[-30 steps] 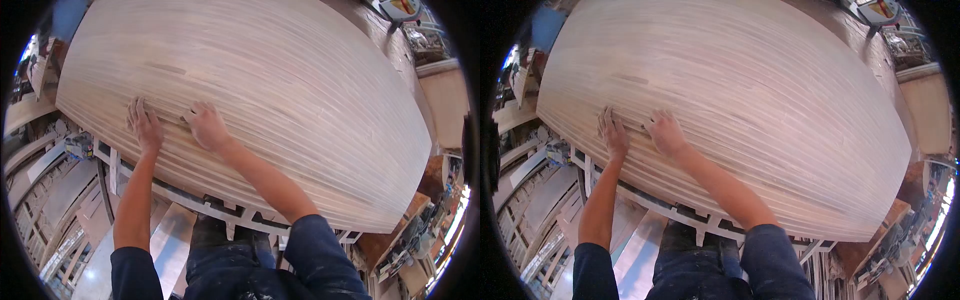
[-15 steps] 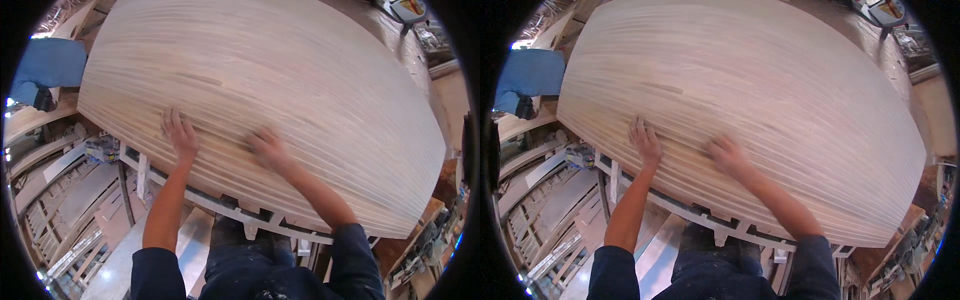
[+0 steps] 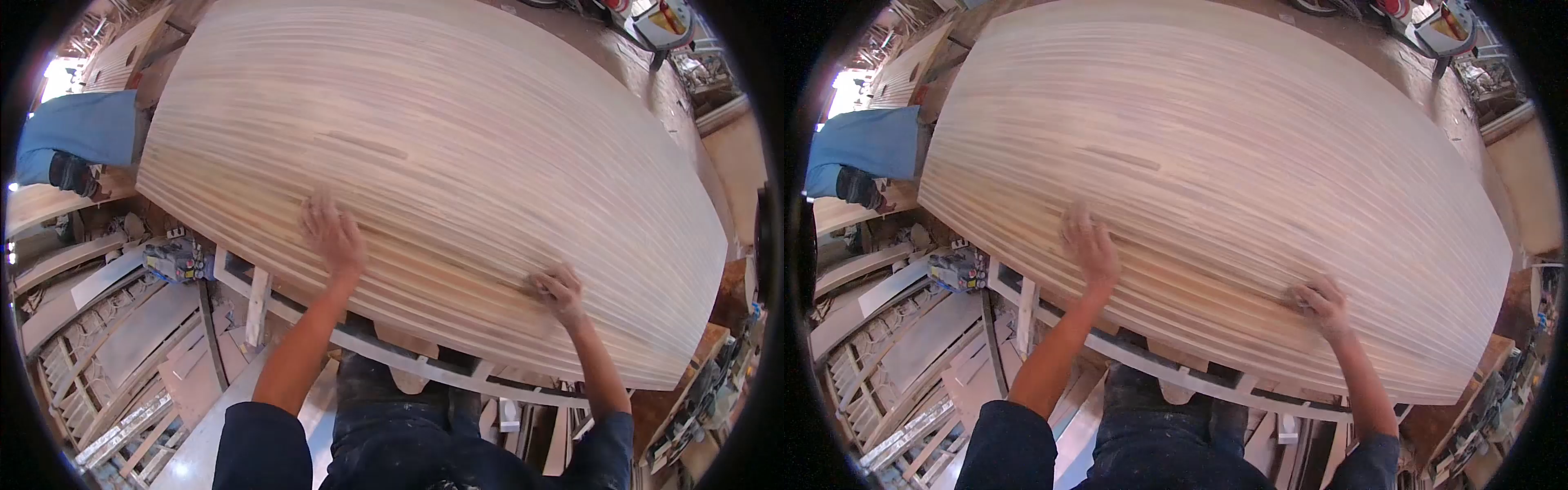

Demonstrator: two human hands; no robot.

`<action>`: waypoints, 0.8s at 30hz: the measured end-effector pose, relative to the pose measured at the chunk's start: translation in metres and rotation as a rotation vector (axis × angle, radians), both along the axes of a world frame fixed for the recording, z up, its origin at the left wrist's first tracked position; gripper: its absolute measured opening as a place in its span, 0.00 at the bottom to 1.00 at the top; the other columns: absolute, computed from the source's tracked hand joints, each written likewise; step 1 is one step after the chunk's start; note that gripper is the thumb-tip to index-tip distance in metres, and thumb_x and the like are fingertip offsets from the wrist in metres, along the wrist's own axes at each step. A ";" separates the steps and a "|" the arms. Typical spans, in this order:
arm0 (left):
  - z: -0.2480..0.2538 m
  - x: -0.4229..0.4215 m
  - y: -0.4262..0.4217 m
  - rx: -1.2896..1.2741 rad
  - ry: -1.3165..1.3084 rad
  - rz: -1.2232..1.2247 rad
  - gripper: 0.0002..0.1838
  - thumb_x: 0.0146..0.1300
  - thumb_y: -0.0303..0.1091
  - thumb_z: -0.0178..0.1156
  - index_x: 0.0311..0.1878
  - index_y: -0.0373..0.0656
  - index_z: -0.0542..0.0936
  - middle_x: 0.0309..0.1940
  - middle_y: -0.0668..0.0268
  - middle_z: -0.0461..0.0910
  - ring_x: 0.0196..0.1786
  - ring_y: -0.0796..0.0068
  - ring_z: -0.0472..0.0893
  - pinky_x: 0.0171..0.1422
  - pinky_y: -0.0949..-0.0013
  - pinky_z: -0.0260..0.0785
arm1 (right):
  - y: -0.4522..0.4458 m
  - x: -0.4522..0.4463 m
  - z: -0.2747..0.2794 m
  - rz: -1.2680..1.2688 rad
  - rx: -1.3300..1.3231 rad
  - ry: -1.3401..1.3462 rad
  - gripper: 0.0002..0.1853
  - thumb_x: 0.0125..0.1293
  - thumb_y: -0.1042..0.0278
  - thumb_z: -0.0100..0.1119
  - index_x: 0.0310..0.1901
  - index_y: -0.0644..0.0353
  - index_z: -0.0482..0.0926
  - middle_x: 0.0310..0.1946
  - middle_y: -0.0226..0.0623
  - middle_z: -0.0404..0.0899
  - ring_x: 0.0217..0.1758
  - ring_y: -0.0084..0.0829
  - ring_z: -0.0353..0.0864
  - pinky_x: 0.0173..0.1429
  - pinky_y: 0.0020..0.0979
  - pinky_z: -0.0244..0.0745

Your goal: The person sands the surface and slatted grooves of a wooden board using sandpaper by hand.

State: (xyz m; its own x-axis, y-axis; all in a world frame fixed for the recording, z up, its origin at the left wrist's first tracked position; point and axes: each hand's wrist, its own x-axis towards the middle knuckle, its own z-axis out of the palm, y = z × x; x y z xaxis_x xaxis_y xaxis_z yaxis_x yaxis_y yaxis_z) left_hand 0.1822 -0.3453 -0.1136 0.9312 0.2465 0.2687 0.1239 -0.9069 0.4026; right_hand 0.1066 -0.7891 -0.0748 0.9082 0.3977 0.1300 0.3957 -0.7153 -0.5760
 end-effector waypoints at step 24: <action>-0.013 0.128 0.475 0.234 0.081 0.409 0.30 0.74 0.41 0.54 0.75 0.38 0.66 0.79 0.51 0.60 0.83 0.44 0.53 0.83 0.35 0.38 | 0.895 0.366 -0.051 0.144 0.261 -0.020 0.09 0.62 0.73 0.60 0.42 0.60 0.85 0.48 0.47 0.80 0.54 0.52 0.81 0.58 0.51 0.79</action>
